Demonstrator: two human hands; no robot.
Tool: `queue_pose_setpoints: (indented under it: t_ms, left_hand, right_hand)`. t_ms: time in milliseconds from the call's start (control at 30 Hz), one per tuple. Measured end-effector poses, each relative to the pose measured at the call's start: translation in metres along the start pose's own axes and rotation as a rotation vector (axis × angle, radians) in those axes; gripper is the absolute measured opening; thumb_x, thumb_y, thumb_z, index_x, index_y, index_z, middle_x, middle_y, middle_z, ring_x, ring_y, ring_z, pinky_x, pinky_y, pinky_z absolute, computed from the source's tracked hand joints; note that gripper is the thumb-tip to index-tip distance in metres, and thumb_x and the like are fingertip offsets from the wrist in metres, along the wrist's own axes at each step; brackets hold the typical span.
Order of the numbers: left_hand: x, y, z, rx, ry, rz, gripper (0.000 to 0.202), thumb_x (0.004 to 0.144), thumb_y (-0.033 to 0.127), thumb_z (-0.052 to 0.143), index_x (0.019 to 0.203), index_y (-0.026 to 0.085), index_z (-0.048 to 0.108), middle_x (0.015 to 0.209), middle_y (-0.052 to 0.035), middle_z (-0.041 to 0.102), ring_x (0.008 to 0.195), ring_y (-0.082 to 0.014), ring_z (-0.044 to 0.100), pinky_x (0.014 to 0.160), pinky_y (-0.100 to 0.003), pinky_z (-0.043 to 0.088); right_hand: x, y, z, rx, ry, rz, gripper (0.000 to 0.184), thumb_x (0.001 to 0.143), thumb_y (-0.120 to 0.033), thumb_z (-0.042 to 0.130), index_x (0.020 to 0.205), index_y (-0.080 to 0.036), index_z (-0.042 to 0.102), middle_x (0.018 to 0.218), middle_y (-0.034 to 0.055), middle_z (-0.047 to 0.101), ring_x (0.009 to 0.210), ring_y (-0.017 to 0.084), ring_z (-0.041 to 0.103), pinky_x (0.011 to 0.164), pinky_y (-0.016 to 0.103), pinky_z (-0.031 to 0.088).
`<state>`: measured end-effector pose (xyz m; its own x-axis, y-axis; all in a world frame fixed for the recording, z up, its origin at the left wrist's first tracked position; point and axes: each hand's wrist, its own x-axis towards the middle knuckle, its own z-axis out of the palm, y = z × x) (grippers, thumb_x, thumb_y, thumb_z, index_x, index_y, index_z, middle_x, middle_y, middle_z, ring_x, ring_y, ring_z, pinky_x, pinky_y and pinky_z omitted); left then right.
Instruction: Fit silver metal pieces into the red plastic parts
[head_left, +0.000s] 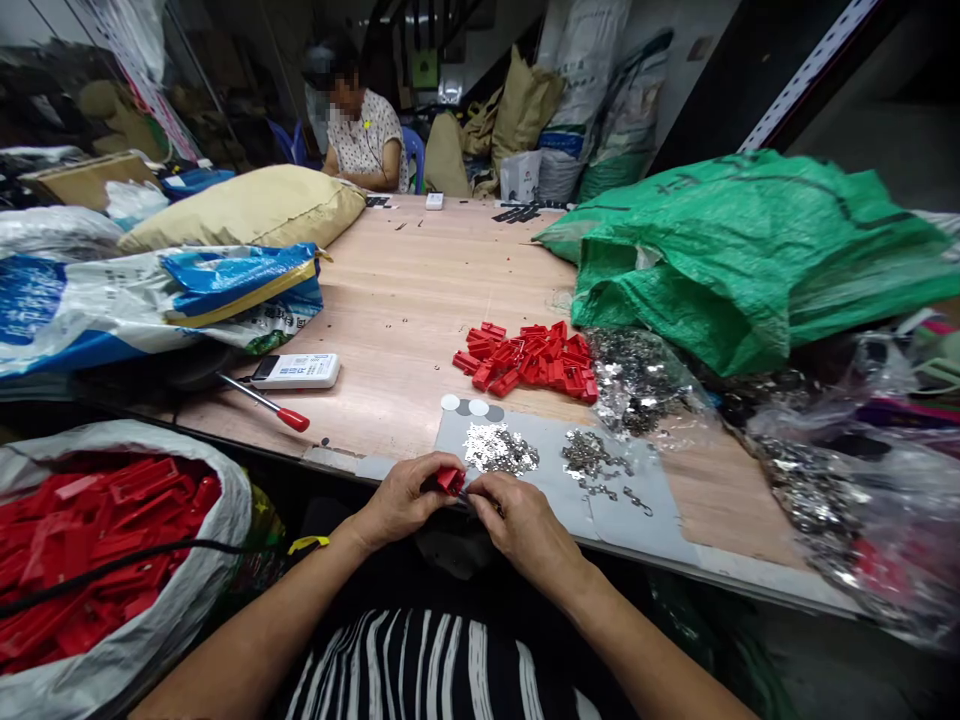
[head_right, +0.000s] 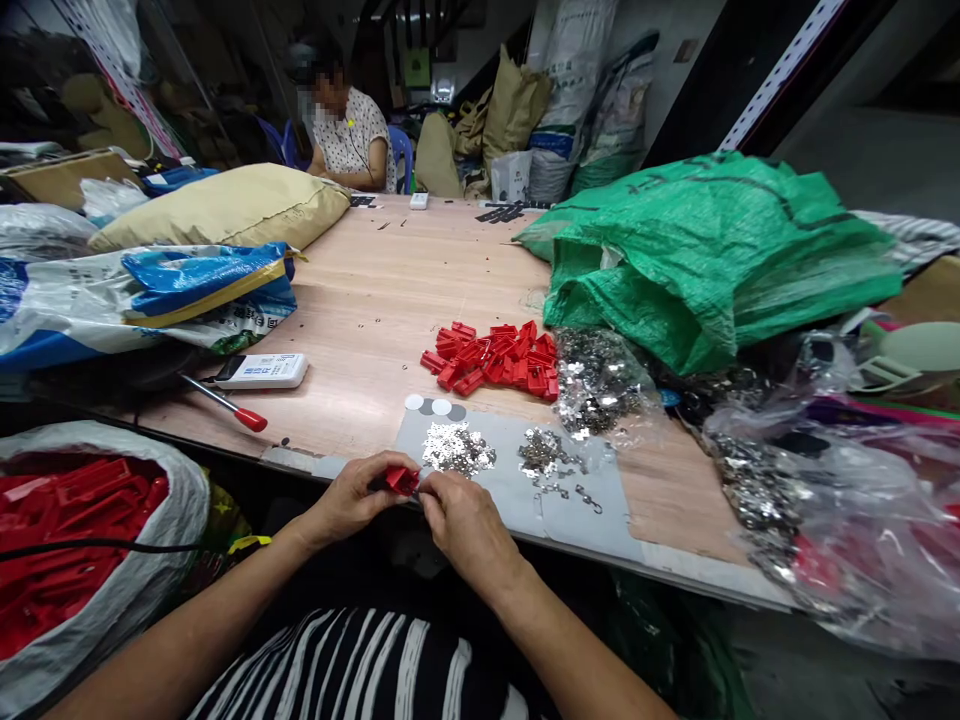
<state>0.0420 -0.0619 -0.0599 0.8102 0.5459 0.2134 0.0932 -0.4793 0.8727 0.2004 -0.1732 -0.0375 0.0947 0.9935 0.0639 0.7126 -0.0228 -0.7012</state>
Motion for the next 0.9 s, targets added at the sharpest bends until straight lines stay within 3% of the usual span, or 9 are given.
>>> queue_pose_setpoints:
  t_ms: [267,467,633,700,767,900]
  left_hand:
    - [0.000,-0.003,0.003,0.022,0.012,0.017,0.032,0.079,0.013,0.062,0.109,0.022,0.061,0.101,-0.0047,0.069,0.093,-0.0181,0.063,0.085,-0.030,0.048]
    - [0.001,-0.003,0.010,0.028,0.040,0.045,0.042,0.076,0.009,0.061,0.116,0.023,0.059,0.108,-0.0059,0.068,0.100,-0.0199,0.063,0.090,-0.033,0.047]
    - [-0.005,0.013,0.010,-0.014,0.233,-0.026,0.029,0.072,0.012,0.066,0.099,0.021,0.062,0.096,-0.0046,0.065,0.090,-0.0203,0.060,0.083,-0.032,0.046]
    - [-0.009,0.023,0.006,-0.186,0.363,-0.118,0.030,0.071,0.014,0.069,0.098,0.021,0.060,0.092,-0.0030,0.063,0.084,-0.0179,0.060,0.079,-0.030,0.046]
    - [-0.013,0.033,0.000,-0.507,0.448,-0.223,0.030,0.072,0.017,0.070,0.100,0.021,0.059,0.090,-0.0017,0.063,0.082,-0.0156,0.061,0.078,-0.027,0.045]
    - [-0.018,0.048,-0.008,-1.195,0.397,-0.338,0.012,0.079,0.021,0.066,0.083,0.017,0.056,0.083,-0.0032,0.068,0.083,-0.0166,0.067,0.088,-0.032,0.045]
  right_hand:
    - [0.009,-0.008,0.001,-0.098,-0.041,0.081,0.017,0.084,-0.011,0.050,0.081,-0.022,0.063,0.081,0.0041,0.067,0.076,0.018,0.060,0.068,0.028,0.043]
    - [0.011,-0.008,0.004,-0.119,-0.045,0.077,0.020,0.085,-0.011,0.047,0.092,-0.021,0.063,0.092,0.0074,0.068,0.086,0.022,0.062,0.077,0.033,0.046]
    - [0.004,-0.004,-0.002,-0.015,0.003,-0.053,0.020,0.088,-0.019,0.045,0.101,-0.025,0.060,0.097,0.0072,0.065,0.089,0.022,0.061,0.078,0.035,0.048]
    - [0.002,-0.005,-0.007,0.059,0.048,-0.092,0.021,0.092,-0.025,0.042,0.105,-0.026,0.058,0.101,0.0072,0.064,0.092,0.022,0.061,0.080,0.034,0.048]
    - [0.001,-0.009,-0.012,0.115,0.051,-0.074,0.022,0.094,-0.031,0.039,0.108,-0.025,0.055,0.095,0.0063,0.064,0.082,0.020,0.061,0.074,0.032,0.049]
    - [0.001,-0.024,-0.014,0.217,-0.024,-0.039,0.028,0.097,-0.035,0.034,0.118,-0.023,0.047,0.080,0.0014,0.062,0.062,0.015,0.056,0.062,0.028,0.048]
